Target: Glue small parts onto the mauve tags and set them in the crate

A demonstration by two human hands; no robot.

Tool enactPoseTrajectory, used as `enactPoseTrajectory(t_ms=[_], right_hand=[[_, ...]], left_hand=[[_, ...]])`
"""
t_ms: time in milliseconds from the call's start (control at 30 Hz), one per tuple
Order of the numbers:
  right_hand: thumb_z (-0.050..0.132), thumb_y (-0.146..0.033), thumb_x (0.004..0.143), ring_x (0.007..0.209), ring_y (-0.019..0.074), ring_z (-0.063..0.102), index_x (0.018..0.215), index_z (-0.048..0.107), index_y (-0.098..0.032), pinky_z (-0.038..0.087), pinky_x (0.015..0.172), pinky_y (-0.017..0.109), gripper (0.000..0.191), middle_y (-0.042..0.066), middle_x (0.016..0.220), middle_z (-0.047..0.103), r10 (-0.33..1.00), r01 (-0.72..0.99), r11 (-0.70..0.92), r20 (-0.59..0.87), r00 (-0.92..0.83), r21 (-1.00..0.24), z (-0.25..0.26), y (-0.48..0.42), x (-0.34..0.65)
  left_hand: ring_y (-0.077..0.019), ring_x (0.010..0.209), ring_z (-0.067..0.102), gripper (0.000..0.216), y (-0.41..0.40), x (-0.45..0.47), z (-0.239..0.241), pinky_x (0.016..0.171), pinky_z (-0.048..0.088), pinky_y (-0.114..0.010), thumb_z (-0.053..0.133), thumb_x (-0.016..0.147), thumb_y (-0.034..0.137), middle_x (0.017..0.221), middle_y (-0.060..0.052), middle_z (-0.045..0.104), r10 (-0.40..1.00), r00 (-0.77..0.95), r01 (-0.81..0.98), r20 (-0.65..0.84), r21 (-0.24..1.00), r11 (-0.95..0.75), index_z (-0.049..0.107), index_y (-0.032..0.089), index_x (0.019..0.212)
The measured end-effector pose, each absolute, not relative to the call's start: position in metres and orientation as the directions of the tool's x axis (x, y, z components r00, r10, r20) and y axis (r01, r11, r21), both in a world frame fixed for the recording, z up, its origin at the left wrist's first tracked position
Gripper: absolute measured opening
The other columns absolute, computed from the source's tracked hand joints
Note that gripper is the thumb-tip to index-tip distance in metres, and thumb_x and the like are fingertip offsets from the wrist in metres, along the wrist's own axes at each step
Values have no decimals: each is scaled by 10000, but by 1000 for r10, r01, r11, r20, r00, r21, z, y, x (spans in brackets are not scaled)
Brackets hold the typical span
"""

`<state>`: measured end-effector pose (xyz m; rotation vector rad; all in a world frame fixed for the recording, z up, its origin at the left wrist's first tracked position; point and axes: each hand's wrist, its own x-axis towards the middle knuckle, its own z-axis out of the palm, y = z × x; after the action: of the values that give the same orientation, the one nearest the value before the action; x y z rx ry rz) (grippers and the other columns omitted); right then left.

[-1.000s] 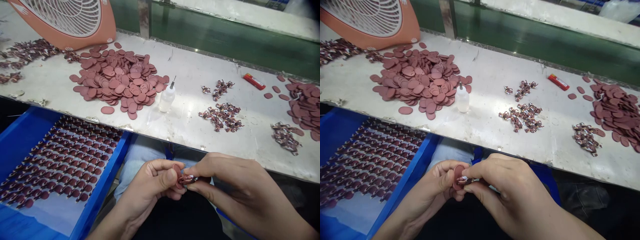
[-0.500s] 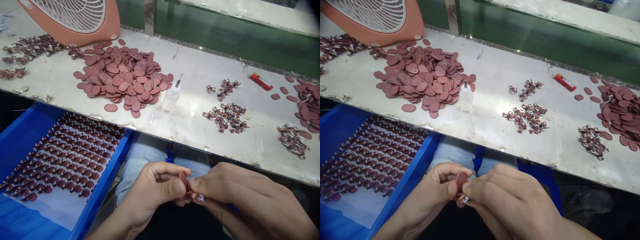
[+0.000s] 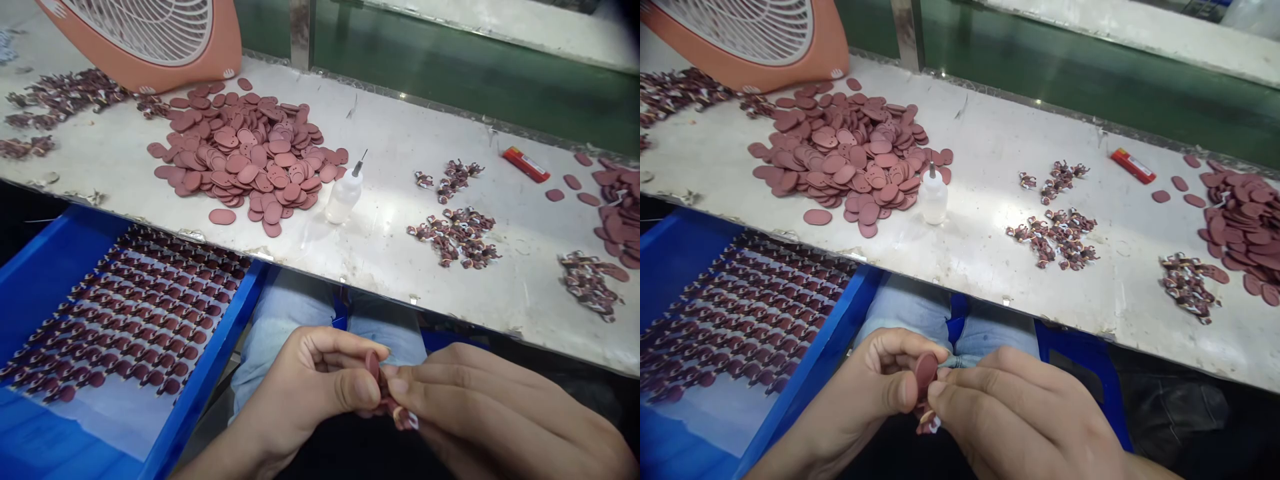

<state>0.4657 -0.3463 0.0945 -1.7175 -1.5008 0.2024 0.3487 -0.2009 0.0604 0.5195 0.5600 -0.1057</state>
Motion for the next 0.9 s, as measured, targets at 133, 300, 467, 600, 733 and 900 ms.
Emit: enactPoseTrajectory(t_ms=[133, 300, 467, 600, 733, 900], right_hand=[[626, -102, 908, 742, 91, 696, 1012, 687, -158, 590, 722, 124, 133, 23, 913, 757, 875, 758, 53, 395, 278, -650, 92, -344, 466], [627, -97, 905, 725, 97, 697, 991, 692, -139, 589, 710, 130, 116, 40, 892, 755, 864, 775, 60, 422, 276, -629, 92, -346, 466], [672, -60, 859, 794, 115, 710, 1004, 678, -166, 587, 769, 145, 179, 31, 936, 752, 905, 724, 27, 324, 275, -689, 95, -344, 471], [678, -24, 827, 838, 122, 708, 1062, 656, -180, 579, 807, 149, 283, 27, 969, 745, 928, 687, 9, 261, 265, -727, 97, -342, 473], [647, -21, 845, 821, 95, 697, 1065, 645, -169, 552, 829, 120, 265, 8, 899, 733, 922, 699, 42, 298, 249, -714, 96, -339, 473], [629, -23, 853, 808, 86, 691, 1032, 649, -141, 533, 832, 101, 215, 12, 844, 719, 926, 716, 32, 290, 240, -697, 98, -333, 475]], left_hand=[[-98, 546, 665, 287, -201, 349, 60, 556, 524, -185, 906, 577, 340, 660, -4, 737, 43, 852, 215, -522, 424, 880, 798, 209, 808], [-97, 544, 668, 270, -201, 351, 60, 550, 520, -175, 907, 581, 317, 642, -1, 735, 47, 855, 211, -516, 430, 878, 799, 211, 805], [-89, 551, 643, 288, -201, 352, 58, 553, 500, -177, 904, 586, 336, 645, -11, 734, 62, 848, 205, -526, 434, 877, 795, 186, 806], [-89, 563, 635, 307, -200, 352, 55, 558, 493, -175, 901, 588, 358, 633, -13, 726, 81, 835, 213, -544, 455, 865, 795, 178, 814], [-80, 558, 626, 321, -200, 352, 52, 555, 483, -164, 901, 594, 350, 631, -12, 722, 91, 828, 204, -553, 449, 870, 793, 167, 834], [-74, 552, 610, 331, -199, 351, 50, 560, 477, -169, 896, 600, 364, 629, -10, 710, 100, 824, 204, -558, 457, 866, 788, 152, 829]])
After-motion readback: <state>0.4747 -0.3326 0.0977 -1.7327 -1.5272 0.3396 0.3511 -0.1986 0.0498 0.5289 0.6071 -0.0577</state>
